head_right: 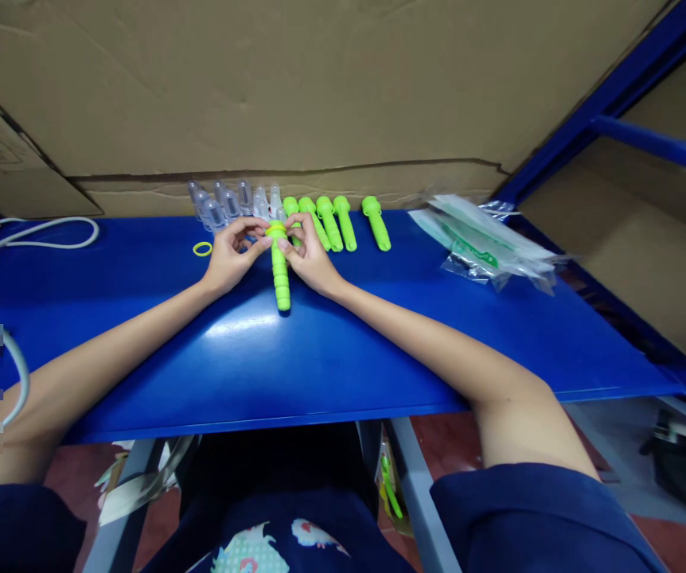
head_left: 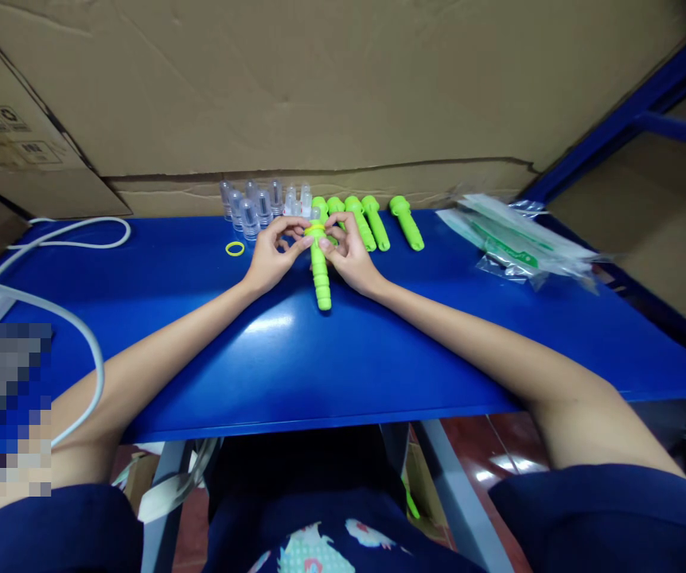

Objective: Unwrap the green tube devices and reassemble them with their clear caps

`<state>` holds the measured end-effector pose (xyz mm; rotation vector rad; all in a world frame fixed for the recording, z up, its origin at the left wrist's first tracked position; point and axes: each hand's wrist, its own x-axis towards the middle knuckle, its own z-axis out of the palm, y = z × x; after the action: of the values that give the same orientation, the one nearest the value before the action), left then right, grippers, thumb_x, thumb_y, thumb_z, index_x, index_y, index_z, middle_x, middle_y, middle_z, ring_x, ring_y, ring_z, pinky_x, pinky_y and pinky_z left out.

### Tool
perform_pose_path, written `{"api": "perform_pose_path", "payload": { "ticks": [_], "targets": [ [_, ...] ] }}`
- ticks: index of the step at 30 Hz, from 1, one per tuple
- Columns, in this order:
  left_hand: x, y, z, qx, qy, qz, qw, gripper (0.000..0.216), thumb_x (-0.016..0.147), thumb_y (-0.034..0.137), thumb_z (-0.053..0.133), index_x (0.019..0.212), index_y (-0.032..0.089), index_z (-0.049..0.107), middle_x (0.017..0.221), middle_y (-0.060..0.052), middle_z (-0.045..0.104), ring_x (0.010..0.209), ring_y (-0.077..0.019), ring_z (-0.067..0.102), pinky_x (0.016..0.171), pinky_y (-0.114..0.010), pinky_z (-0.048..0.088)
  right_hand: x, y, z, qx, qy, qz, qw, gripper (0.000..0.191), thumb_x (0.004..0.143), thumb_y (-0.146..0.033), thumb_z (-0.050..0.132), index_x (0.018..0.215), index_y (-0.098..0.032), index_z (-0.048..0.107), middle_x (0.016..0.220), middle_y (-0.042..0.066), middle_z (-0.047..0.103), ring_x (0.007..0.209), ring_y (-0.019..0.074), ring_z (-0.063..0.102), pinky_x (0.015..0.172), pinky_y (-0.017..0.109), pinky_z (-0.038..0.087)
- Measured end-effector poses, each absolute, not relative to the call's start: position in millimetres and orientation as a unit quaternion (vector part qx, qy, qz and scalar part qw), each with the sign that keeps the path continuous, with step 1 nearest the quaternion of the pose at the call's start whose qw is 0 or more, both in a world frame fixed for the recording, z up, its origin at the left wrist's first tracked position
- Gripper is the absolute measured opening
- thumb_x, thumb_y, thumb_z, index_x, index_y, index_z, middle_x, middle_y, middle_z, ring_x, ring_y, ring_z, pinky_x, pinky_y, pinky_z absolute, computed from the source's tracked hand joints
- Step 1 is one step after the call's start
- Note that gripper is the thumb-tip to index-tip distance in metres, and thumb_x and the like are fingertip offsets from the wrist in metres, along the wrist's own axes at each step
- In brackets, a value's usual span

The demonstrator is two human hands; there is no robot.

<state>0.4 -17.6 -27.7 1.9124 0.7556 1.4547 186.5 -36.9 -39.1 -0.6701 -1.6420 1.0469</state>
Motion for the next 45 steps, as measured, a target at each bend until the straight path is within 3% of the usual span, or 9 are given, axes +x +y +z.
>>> {"api": "perform_pose_path", "payload": {
  "ticks": [5,13,23,28,30,36,41,45],
  "targets": [
    [-1,-16,-29,0.728,0.279,0.540,0.317,0.042,0.084,0.053,0.079,0.105,0.018,0.070,0.105,-0.008,0.072,0.092,-0.0156,0.066,0.064,-0.021,0.046,187,-36,-39,-0.279,-0.686,0.439,0.509,0.051,0.093,-0.062,0.069,0.114,-0.031,0.034,0.123,0.004,0.060,0.084,0.0149,0.068,0.079,0.042,0.069],
    [1,-16,-29,0.731,0.277,0.537,0.317,0.042,0.085,0.054,0.077,0.107,0.019,0.068,0.103,-0.007,0.067,0.093,-0.0157,0.065,0.066,-0.021,0.048,185,-42,-35,-0.292,-0.695,0.410,0.513,0.048,0.094,-0.066,0.064,0.110,-0.029,0.037,0.123,0.008,0.058,0.119,0.0236,0.065,0.095,0.048,0.066],
    [1,-16,-30,0.739,0.284,0.528,0.309,0.042,0.085,0.056,0.076,0.110,0.022,0.069,0.105,-0.007,0.064,0.093,-0.0175,0.063,0.065,-0.022,0.049,184,-42,-34,-0.318,-0.688,0.414,0.504,0.054,0.092,-0.068,0.065,0.119,-0.031,0.037,0.129,0.009,0.057,0.119,0.0243,0.066,0.088,0.045,0.069],
    [1,-21,-25,0.767,0.272,0.516,0.268,0.035,0.091,0.054,0.070,0.086,0.019,0.070,0.099,-0.008,0.061,0.090,-0.0170,0.062,0.066,-0.023,0.050,184,-43,-32,-0.319,-0.689,0.403,0.511,0.054,0.090,-0.067,0.067,0.118,-0.030,0.039,0.138,0.011,0.053,0.132,0.0261,0.059,0.094,0.045,0.067],
    [2,-22,-24,0.769,0.271,0.515,0.264,0.037,0.092,0.055,0.069,0.085,0.019,0.070,0.098,-0.008,0.062,0.089,-0.0167,0.062,0.064,-0.023,0.050,184,-43,-31,-0.319,-0.687,0.404,0.513,0.054,0.090,-0.067,0.067,0.117,-0.030,0.038,0.136,0.011,0.053,0.131,0.0260,0.059,0.093,0.045,0.067],
    [6,-18,-32,0.729,0.273,0.550,0.303,0.052,0.084,0.066,0.075,0.108,0.022,0.060,0.101,-0.007,0.066,0.091,-0.0174,0.066,0.067,-0.025,0.050,184,-41,-33,-0.309,-0.682,0.421,0.512,0.054,0.090,-0.066,0.067,0.114,-0.030,0.035,0.130,0.009,0.058,0.119,0.0236,0.067,0.087,0.044,0.069],
    [7,-15,-35,0.722,0.294,0.554,0.292,0.058,0.080,0.070,0.076,0.107,0.023,0.057,0.105,-0.007,0.068,0.093,-0.0181,0.067,0.077,-0.030,0.051,184,-39,-36,-0.314,-0.680,0.428,0.506,0.055,0.090,-0.069,0.065,0.111,-0.030,0.033,0.133,0.008,0.058,0.107,0.0217,0.070,0.078,0.043,0.069],
    [6,-15,-35,0.720,0.302,0.553,0.291,0.057,0.080,0.071,0.076,0.104,0.022,0.057,0.104,-0.006,0.069,0.093,-0.0175,0.068,0.075,-0.029,0.049,184,-41,-34,-0.305,-0.676,0.433,0.513,0.056,0.090,-0.068,0.068,0.112,-0.030,0.033,0.134,0.008,0.058,0.107,0.0225,0.071,0.078,0.043,0.070]
  ]
}}
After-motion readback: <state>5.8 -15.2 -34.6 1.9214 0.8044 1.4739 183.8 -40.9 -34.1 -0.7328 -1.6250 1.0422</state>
